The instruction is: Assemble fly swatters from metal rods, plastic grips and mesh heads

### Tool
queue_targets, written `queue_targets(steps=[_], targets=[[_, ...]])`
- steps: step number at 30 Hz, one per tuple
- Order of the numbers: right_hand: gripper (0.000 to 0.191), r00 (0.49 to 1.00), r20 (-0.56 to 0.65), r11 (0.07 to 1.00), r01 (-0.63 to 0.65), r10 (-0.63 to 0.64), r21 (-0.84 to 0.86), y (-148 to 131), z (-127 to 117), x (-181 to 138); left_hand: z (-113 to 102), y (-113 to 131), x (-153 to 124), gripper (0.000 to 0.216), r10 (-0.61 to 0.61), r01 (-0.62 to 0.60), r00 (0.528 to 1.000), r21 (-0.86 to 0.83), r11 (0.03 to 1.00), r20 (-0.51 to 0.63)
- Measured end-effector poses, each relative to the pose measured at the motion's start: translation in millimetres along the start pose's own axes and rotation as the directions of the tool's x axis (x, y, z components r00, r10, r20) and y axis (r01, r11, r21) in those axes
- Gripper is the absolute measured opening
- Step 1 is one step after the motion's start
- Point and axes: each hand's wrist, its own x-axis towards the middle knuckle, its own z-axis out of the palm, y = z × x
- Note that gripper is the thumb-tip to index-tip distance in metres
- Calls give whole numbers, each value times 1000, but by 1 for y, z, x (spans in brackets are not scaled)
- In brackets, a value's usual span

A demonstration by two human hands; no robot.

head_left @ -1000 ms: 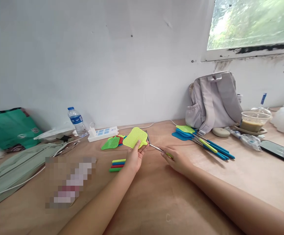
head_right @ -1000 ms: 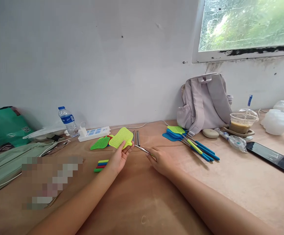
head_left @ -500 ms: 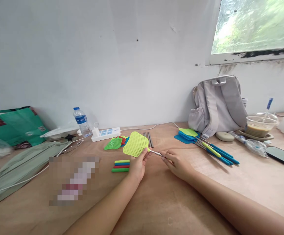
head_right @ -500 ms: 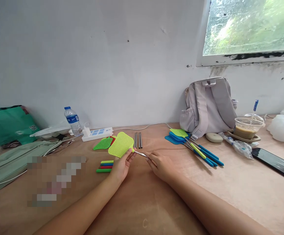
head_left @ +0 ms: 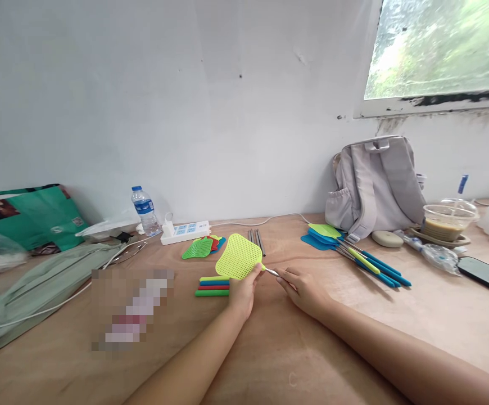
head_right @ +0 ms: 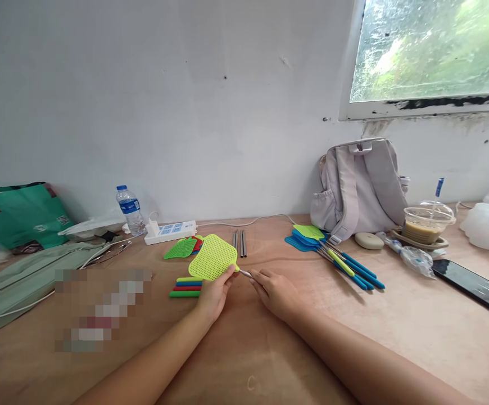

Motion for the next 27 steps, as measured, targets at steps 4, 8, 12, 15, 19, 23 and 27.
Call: queue_targets(steps=[4, 8, 12, 15, 19, 23, 27], targets=[[31, 999, -27, 999, 23, -22, 46, -1, 0, 0, 0, 0, -1, 29, 52, -55, 997, 63, 996, 49], [29, 998, -14, 995, 62, -61, 81, -6, -9, 2, -1, 2, 1, 29, 102, -119, 988, 151, 981, 116], [36, 984, 30, 981, 172, -175, 93, -7, -23, 5, -5, 3, 0, 26, 86, -147, 971, 274, 950, 224], [34, 988, -90, 992, 124, -125, -15, 9, -34, 12, -6, 1, -6, 33, 17, -148, 943, 375, 915, 332], [25, 967, -251, 950, -113, 39, -290, 49, -55, 17, -5, -2, -16, 25, -20, -222, 903, 505, 834, 429], [18, 951, -285, 897, -228, 122, -380, 79, -80, 10, -6, 3, -15, 12, 71, -385, 870, 582, 716, 488], [26, 951, -275, 893, -244, 143, -379, 85, -92, 2, -14, 13, 2, 7, 235, -509, 856, 669, 541, 461]])
